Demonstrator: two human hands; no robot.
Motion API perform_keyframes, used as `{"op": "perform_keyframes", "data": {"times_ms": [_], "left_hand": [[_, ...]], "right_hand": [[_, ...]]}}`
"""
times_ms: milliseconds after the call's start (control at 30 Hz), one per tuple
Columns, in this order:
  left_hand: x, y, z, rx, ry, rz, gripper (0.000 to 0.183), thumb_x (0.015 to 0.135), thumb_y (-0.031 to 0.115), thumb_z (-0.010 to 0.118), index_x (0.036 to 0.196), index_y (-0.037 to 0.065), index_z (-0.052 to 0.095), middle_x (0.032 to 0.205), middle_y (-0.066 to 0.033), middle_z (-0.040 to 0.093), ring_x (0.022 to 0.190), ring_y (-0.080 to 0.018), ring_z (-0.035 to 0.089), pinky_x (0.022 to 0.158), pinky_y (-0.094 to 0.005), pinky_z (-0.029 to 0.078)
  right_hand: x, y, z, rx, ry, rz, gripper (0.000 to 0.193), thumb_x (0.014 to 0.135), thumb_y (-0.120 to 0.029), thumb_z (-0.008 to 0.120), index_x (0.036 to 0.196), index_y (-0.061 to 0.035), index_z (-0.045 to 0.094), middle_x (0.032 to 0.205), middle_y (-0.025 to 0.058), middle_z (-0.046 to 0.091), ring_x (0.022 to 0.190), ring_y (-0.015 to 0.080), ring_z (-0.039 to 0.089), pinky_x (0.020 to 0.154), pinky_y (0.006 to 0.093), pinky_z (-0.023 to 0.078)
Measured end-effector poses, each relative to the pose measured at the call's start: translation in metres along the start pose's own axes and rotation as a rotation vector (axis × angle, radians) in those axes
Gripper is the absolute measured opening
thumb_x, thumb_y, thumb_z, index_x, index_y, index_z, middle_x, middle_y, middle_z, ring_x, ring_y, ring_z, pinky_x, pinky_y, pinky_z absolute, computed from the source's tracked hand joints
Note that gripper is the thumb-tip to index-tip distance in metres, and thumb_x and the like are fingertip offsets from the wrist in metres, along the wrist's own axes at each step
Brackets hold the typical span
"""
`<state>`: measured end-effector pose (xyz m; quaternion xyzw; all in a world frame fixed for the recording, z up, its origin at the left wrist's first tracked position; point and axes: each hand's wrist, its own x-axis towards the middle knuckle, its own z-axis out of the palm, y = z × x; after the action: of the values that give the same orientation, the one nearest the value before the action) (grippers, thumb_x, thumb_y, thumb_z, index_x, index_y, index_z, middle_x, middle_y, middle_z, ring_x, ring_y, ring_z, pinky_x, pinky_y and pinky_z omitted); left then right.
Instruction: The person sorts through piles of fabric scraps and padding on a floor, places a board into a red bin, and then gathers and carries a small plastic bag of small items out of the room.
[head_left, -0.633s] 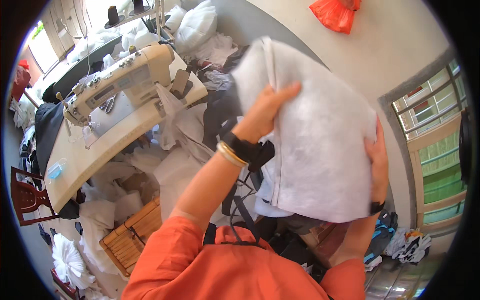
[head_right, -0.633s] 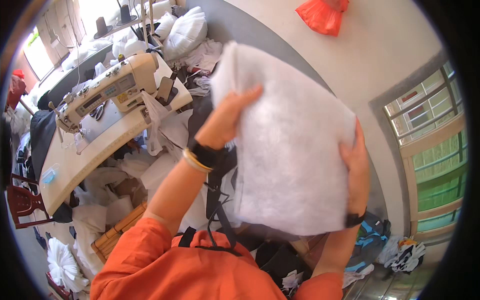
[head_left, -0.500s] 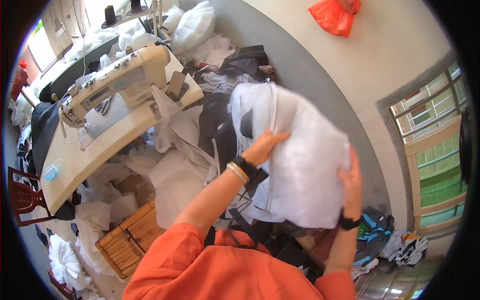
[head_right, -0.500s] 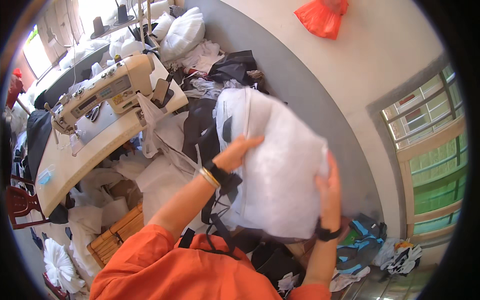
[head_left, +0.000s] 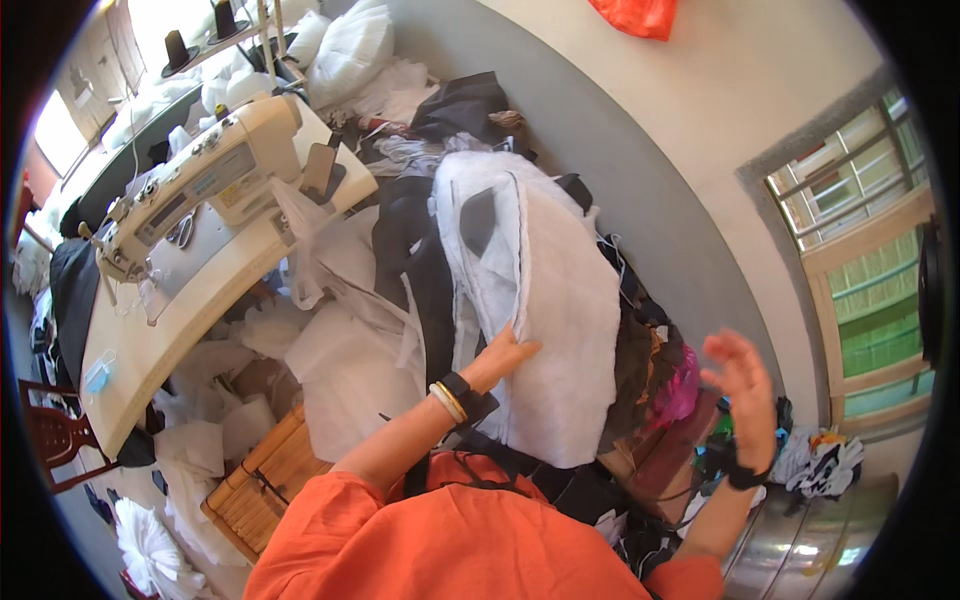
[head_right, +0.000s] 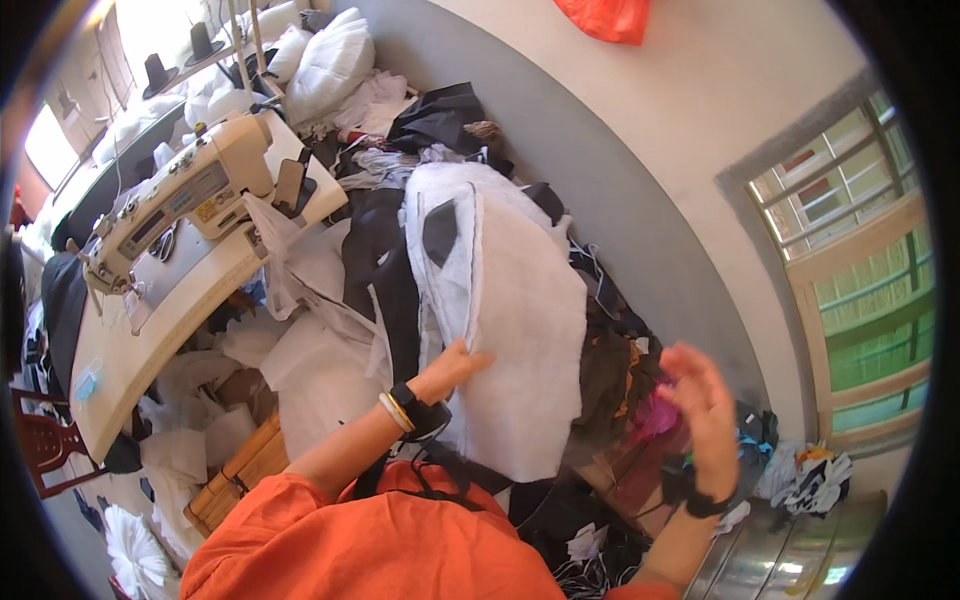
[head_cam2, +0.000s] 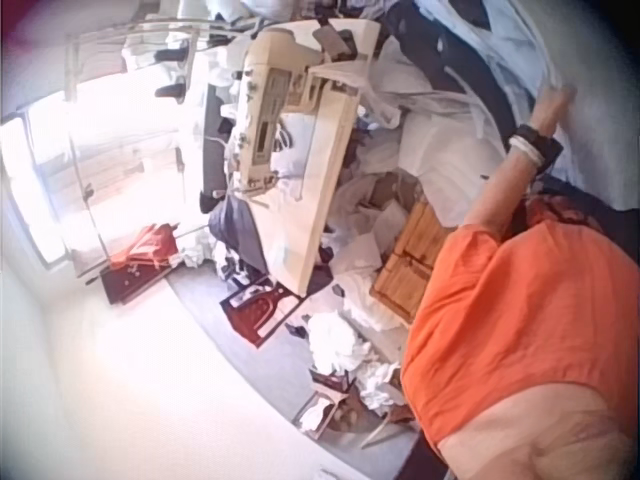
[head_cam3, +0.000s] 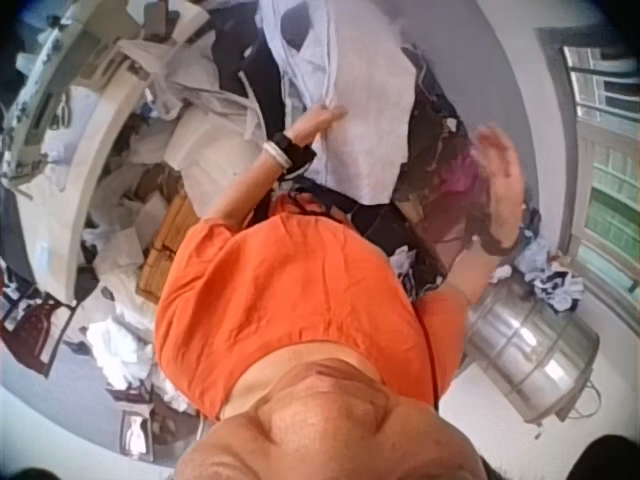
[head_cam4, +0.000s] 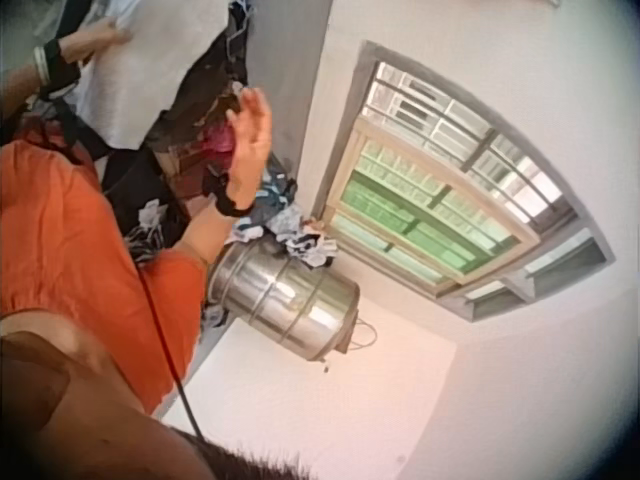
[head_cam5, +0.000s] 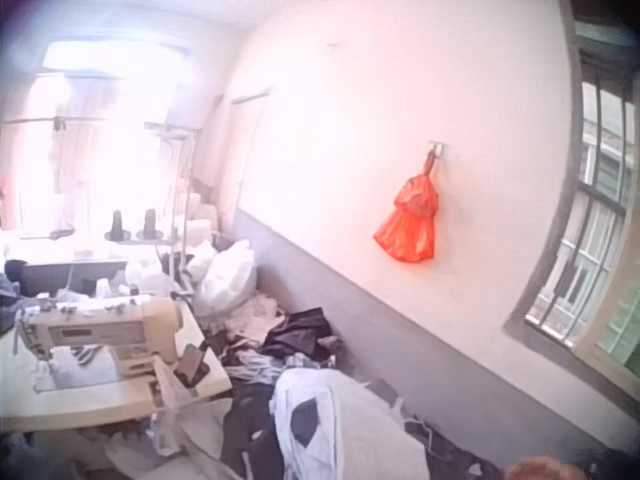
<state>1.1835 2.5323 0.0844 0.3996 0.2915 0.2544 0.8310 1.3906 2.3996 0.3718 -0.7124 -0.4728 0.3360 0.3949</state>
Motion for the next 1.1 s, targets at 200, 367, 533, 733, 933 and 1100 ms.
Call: {"op": "perform_keyframes", "data": {"times_ms": [200,367,533,733,933,1100], "left_hand": [[0.002,0.034,0.02,-0.141,-0.096,0.239,0.05,0.088,0.015,0.058,0.134,0.0,0.042,0.123,-0.0065,0.054,0.11,-0.0153,0.051,0.094,-0.0297,0.041],[0.005,0.015,0.022,-0.103,-0.03,0.147,0.041,0.088,0.017,0.059,0.125,0.002,0.051,0.113,-0.0039,0.06,0.098,-0.0137,0.056,0.084,-0.0293,0.045],[-0.02,-0.017,0.022,-0.011,0.036,0.061,0.046,0.085,0.022,0.067,0.124,0.002,0.052,0.105,-0.0061,0.062,0.093,-0.0149,0.058,0.084,-0.0297,0.046],[0.003,-0.017,0.044,0.201,0.003,0.174,0.05,0.083,0.019,0.066,0.126,0.002,0.049,0.109,-0.0111,0.062,0.098,-0.0186,0.057,0.087,-0.0323,0.045],[0.029,0.027,0.08,0.039,0.046,0.457,0.045,0.083,0.017,0.063,0.125,0.005,0.051,0.102,-0.0142,0.064,0.095,-0.0205,0.059,0.086,-0.0332,0.045],[0.044,0.018,0.055,0.081,0.261,0.216,0.042,0.083,0.021,0.061,0.121,0.005,0.053,0.095,-0.0168,0.065,0.089,-0.0263,0.061,0.08,-0.0378,0.048]], "right_hand": [[0.091,-0.046,0.069,-0.087,-0.155,-0.184,0.052,0.089,-0.032,0.06,0.131,-0.0046,0.045,0.128,0.0152,0.051,0.126,0.0251,0.044,0.099,0.0395,0.04],[0.203,0.066,0.188,-0.427,0.032,-0.536,0.078,0.076,-0.037,0.074,0.138,-0.0075,0.038,0.135,0.0226,0.044,0.132,0.0368,0.034,0.105,0.0439,0.033],[0.214,0.109,0.244,-0.775,0.03,-0.256,0.074,0.075,-0.019,0.067,0.139,-0.002,0.035,0.135,0.0235,0.044,0.132,0.0408,0.032,0.104,0.0446,0.034],[0.289,0.187,0.13,-0.025,0.116,-0.28,0.057,0.08,-0.003,0.045,0.136,0.0045,0.038,0.123,0.018,0.052,0.114,0.0268,0.049,0.096,0.0323,0.04],[0.235,0.018,0.089,0.227,0.348,-0.459,0.054,0.089,-0.003,0.039,0.142,0.0028,0.029,0.145,0.0182,0.034,0.131,0.0266,0.038,0.109,0.0365,0.028],[0.279,0.056,0.148,-0.249,0.269,-0.697,0.054,0.095,-0.012,0.044,0.144,0.0013,0.026,0.15,0.0184,0.025,0.14,0.0269,0.022,0.114,0.0351,0.017]]}}
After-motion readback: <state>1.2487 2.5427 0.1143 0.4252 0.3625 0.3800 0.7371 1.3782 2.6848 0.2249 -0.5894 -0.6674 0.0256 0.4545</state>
